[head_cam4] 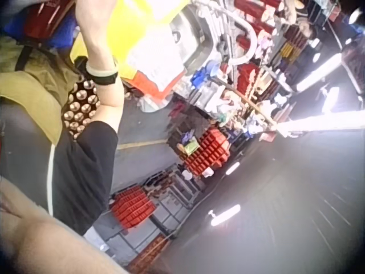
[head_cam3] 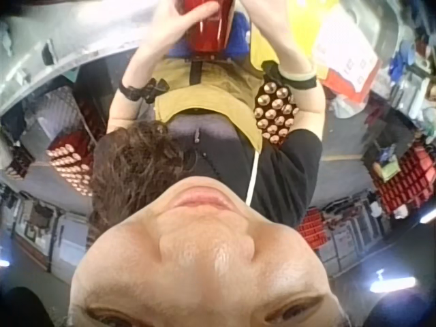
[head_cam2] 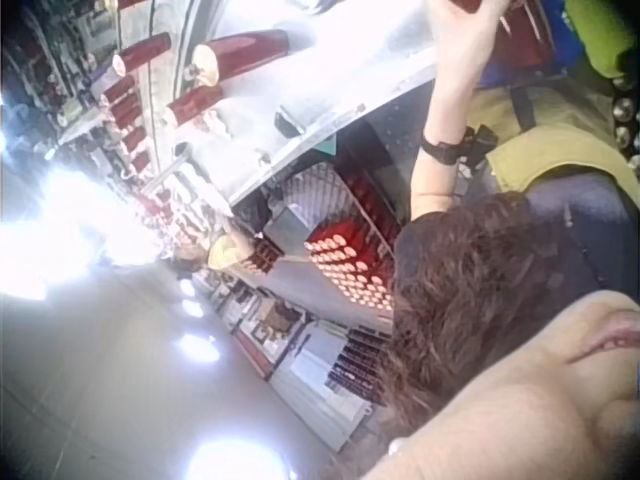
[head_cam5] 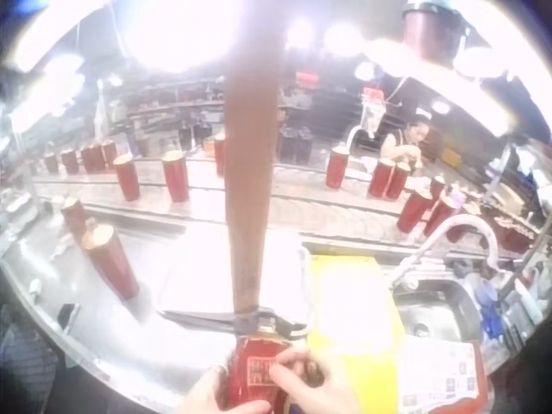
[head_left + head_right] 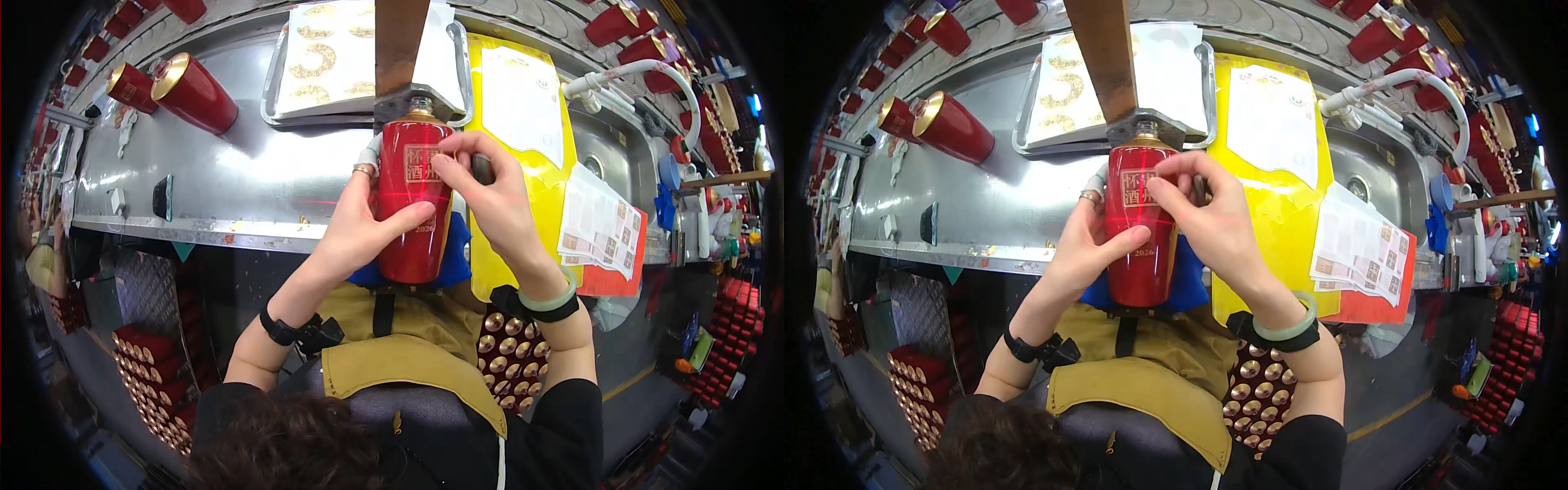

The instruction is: Applying labels and decorative neck-seals to red and gold liquor bottles on a production line.

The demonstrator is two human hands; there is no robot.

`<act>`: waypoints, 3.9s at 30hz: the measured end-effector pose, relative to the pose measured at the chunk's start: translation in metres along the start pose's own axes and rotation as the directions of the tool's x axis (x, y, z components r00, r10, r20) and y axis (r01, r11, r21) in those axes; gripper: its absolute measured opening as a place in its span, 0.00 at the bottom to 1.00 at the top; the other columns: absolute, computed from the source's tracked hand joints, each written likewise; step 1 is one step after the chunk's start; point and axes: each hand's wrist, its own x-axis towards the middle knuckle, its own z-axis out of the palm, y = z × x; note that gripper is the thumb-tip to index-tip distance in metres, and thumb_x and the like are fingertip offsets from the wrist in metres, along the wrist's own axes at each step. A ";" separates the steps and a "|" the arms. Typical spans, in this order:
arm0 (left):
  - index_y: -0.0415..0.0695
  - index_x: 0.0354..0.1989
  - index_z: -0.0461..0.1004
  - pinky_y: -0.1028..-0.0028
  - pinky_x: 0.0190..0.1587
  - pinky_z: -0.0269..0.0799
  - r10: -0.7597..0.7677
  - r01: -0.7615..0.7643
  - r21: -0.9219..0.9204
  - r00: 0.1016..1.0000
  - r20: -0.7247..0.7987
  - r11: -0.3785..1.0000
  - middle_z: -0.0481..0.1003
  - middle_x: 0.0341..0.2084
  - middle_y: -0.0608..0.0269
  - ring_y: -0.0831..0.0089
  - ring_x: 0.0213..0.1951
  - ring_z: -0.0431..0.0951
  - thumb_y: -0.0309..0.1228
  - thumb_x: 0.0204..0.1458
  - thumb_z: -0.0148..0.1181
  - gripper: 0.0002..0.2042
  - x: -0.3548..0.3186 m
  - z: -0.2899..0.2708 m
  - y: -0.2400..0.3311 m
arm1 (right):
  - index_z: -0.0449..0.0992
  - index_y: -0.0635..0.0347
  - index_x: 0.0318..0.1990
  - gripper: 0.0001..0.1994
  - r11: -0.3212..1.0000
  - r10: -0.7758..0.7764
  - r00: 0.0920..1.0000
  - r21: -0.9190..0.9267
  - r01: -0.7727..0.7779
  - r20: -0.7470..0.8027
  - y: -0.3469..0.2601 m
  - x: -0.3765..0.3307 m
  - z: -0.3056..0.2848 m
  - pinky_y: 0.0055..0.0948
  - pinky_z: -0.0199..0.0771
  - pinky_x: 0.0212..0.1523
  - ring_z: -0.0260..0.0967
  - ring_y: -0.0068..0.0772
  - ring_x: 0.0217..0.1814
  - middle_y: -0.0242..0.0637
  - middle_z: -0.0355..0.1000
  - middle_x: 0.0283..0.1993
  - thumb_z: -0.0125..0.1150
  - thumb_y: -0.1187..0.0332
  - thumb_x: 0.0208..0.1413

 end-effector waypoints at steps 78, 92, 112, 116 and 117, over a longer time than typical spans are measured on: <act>0.34 0.75 0.39 0.62 0.69 0.65 -0.055 0.059 -0.097 0.998 0.043 0.994 0.61 0.66 0.50 0.67 0.67 0.66 0.22 0.57 0.67 0.45 -0.020 -0.004 0.003 | 0.72 0.58 0.42 0.16 0.956 0.105 0.991 0.283 -0.079 -0.081 0.025 -0.008 0.016 0.13 0.58 0.34 0.54 0.10 0.33 0.19 0.59 0.33 0.76 0.69 0.54; 0.33 0.75 0.39 0.62 0.68 0.66 -0.078 0.082 -0.104 0.996 0.035 0.991 0.61 0.66 0.50 0.67 0.65 0.68 0.23 0.57 0.68 0.45 -0.018 -0.001 0.004 | 0.72 0.60 0.43 0.16 0.936 0.099 0.993 0.345 -0.069 -0.070 0.026 -0.006 0.014 0.13 0.63 0.38 0.56 0.11 0.35 0.20 0.60 0.34 0.76 0.70 0.55; 0.34 0.74 0.46 0.63 0.70 0.63 -0.055 0.053 -0.141 0.998 -0.008 0.989 0.64 0.65 0.52 0.67 0.66 0.67 0.28 0.57 0.70 0.43 -0.018 -0.003 0.002 | 0.76 0.67 0.52 0.11 0.996 -0.089 0.996 0.019 0.090 -0.028 0.018 -0.095 0.006 0.23 0.73 0.48 0.73 0.23 0.46 0.36 0.76 0.46 0.61 0.79 0.63; 0.34 0.75 0.45 0.63 0.70 0.62 -0.007 0.006 -0.059 1.000 -0.015 0.998 0.63 0.66 0.51 0.66 0.66 0.67 0.29 0.57 0.71 0.44 -0.020 -0.002 -0.002 | 0.78 0.64 0.51 0.11 0.988 -0.138 0.989 -0.074 0.134 -0.051 0.031 -0.102 0.013 0.23 0.70 0.40 0.71 0.22 0.38 0.36 0.75 0.40 0.63 0.78 0.61; 0.34 0.75 0.44 0.63 0.70 0.62 -0.015 0.014 -0.046 1.000 -0.015 0.999 0.63 0.66 0.51 0.66 0.66 0.67 0.29 0.57 0.71 0.45 -0.021 -0.002 -0.002 | 0.79 0.64 0.50 0.11 0.987 -0.131 0.989 -0.106 0.124 -0.062 0.031 -0.102 0.014 0.22 0.68 0.37 0.69 0.22 0.36 0.35 0.75 0.39 0.63 0.77 0.61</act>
